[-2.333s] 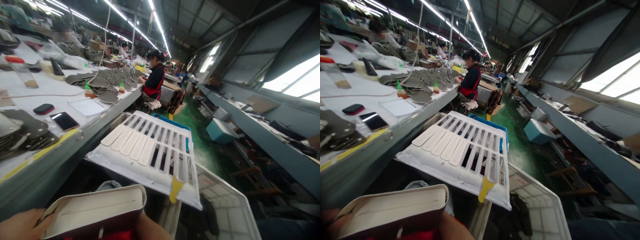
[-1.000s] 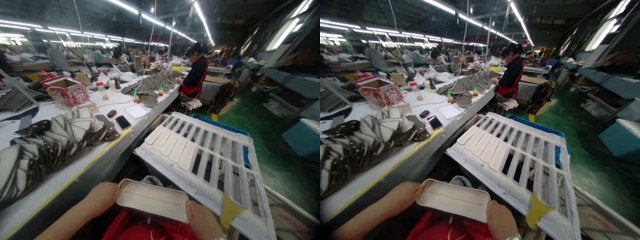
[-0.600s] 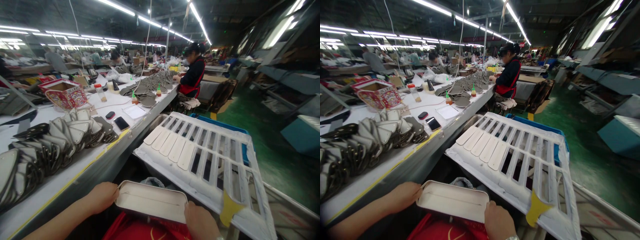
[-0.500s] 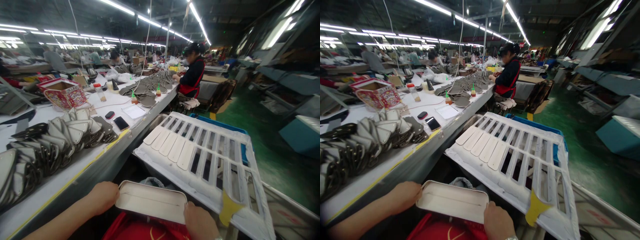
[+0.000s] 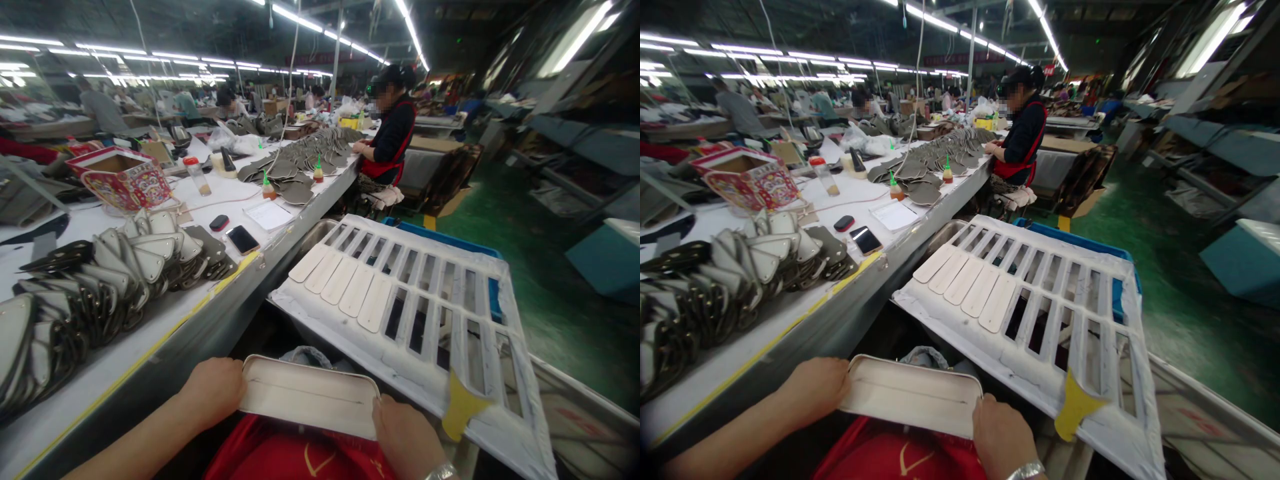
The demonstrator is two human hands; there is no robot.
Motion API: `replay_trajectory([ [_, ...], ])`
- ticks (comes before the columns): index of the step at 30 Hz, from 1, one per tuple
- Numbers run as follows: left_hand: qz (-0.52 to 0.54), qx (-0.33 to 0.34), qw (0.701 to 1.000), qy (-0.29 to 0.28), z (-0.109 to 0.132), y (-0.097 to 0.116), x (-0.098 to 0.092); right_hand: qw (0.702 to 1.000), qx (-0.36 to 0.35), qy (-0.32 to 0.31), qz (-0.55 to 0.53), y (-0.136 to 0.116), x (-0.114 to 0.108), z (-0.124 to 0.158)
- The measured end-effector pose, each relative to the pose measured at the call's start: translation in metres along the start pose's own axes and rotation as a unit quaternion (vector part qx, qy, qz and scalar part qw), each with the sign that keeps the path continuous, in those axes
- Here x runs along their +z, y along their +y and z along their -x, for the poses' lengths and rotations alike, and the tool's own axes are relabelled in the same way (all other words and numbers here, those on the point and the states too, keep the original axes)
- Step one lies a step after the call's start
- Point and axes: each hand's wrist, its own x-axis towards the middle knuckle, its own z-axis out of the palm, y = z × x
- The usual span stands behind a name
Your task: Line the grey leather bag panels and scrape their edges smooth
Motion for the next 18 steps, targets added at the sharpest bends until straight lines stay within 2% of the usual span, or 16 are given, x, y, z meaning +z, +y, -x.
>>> replay_trajectory([
  [3, 0.016, 0.021, 0.999, -0.029, 0.001, -0.001, -0.008, 1.0, -0.006, 0.008, 0.0, 0.001, 0.001, 0.001],
  [6, 0.164, 0.043, 0.978, -0.118, 0.006, -0.011, -0.013, 1.0, 0.006, 0.009, -0.013, 0.003, 0.002, 0.001],
  [8, 0.24, 0.037, 0.959, -0.147, 0.01, -0.015, -0.012, 1.0, 0.016, 0.01, -0.024, 0.003, 0.002, 0.001],
  [10, 0.216, 0.025, 0.968, -0.127, 0.012, -0.015, -0.008, 0.999, 0.019, 0.011, -0.032, 0.003, 0.001, 0.001],
  [12, 0.138, 0.017, 0.987, -0.084, 0.012, -0.011, -0.004, 0.999, 0.018, 0.011, -0.03, 0.003, 0.001, 0.001],
  [15, 0.06, 0.025, 0.997, -0.028, 0.009, -0.005, 0.001, 1.0, 0.007, 0.009, -0.016, 0.003, 0.002, 0.002],
  [18, 0.041, 0.039, 0.998, -0.017, 0.005, -0.003, 0.001, 1.0, 0.007, 0.008, -0.007, 0.002, 0.002, 0.002],
])
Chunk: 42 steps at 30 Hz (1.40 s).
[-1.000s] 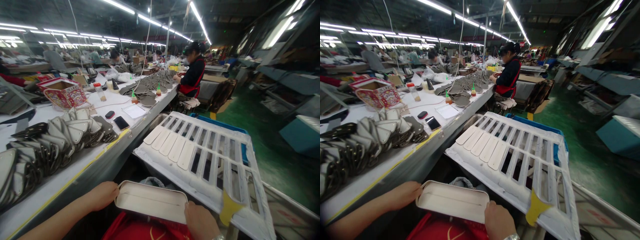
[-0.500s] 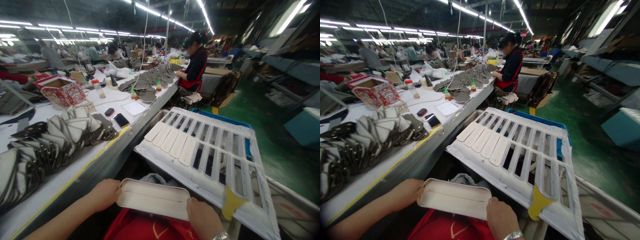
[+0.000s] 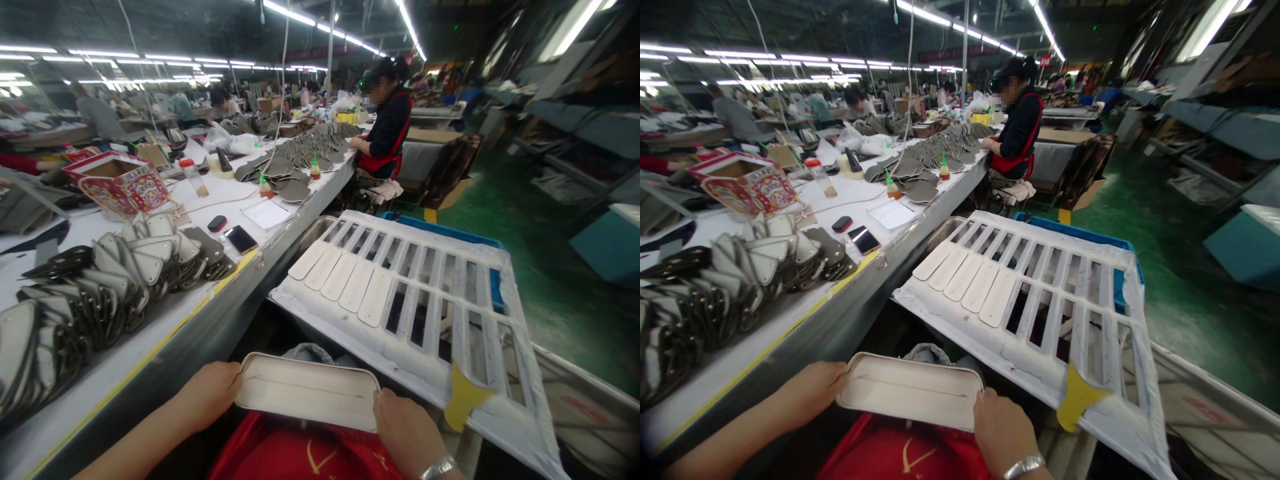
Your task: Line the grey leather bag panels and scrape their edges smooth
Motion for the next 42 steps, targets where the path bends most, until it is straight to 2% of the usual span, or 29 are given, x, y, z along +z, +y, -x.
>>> replay_trajectory([
  [6, 0.06, 0.022, 0.998, -0.027, -0.004, -0.001, -0.008, 1.0, 0.005, 0.008, 0.0, -0.002, 0.001, 0.0],
  [9, 0.141, 0.001, 0.987, -0.073, -0.004, -0.007, -0.011, 1.0, -0.008, 0.009, 0.017, -0.003, 0.001, 0.001],
  [13, 0.309, -0.008, 0.939, -0.149, -0.003, -0.025, -0.007, 1.0, 0.0, 0.008, 0.013, -0.002, 0.002, 0.002],
  [16, 0.411, -0.008, 0.901, -0.139, -0.003, -0.037, 0.006, 1.0, 0.005, 0.016, 0.003, -0.001, 0.003, 0.002],
  [19, 0.446, -0.012, 0.887, -0.117, -0.006, -0.041, 0.024, 1.0, -0.006, 0.013, 0.015, -0.002, 0.001, 0.002],
  [24, 0.439, -0.02, 0.893, -0.099, -0.015, -0.039, 0.036, 0.999, -0.021, 0.013, 0.024, -0.003, -0.002, 0.0],
  [31, 0.339, -0.007, 0.936, -0.094, -0.015, -0.037, 0.015, 0.999, -0.011, 0.011, 0.031, -0.007, -0.009, 0.003],
  [32, 0.303, 0.006, 0.949, -0.088, -0.012, -0.033, 0.012, 0.999, -0.01, 0.009, 0.033, -0.008, -0.011, 0.006],
  [34, 0.142, 0.049, 0.988, -0.024, -0.009, -0.021, 0.01, 0.999, -0.01, 0.01, 0.035, -0.009, -0.012, 0.01],
  [36, 0.034, 0.096, 0.994, 0.035, -0.008, 0.002, 0.014, 0.999, -0.006, 0.021, 0.042, -0.011, -0.012, 0.011],
  [38, 0.007, 0.198, 0.978, 0.066, -0.008, 0.037, 0.022, 0.998, 0.007, 0.031, 0.053, -0.013, -0.009, 0.01],
  [39, 0.01, 0.257, 0.964, 0.06, -0.008, 0.058, 0.027, 0.998, 0.011, 0.034, 0.057, -0.014, -0.008, 0.01],
  [41, 0.0, 0.354, 0.935, 0.014, -0.01, 0.099, 0.037, 0.998, 0.017, 0.034, 0.055, -0.016, -0.006, 0.011],
  [42, -0.018, 0.381, 0.924, -0.01, -0.013, 0.116, 0.041, 0.999, 0.02, 0.035, 0.037, -0.016, -0.005, 0.011],
])
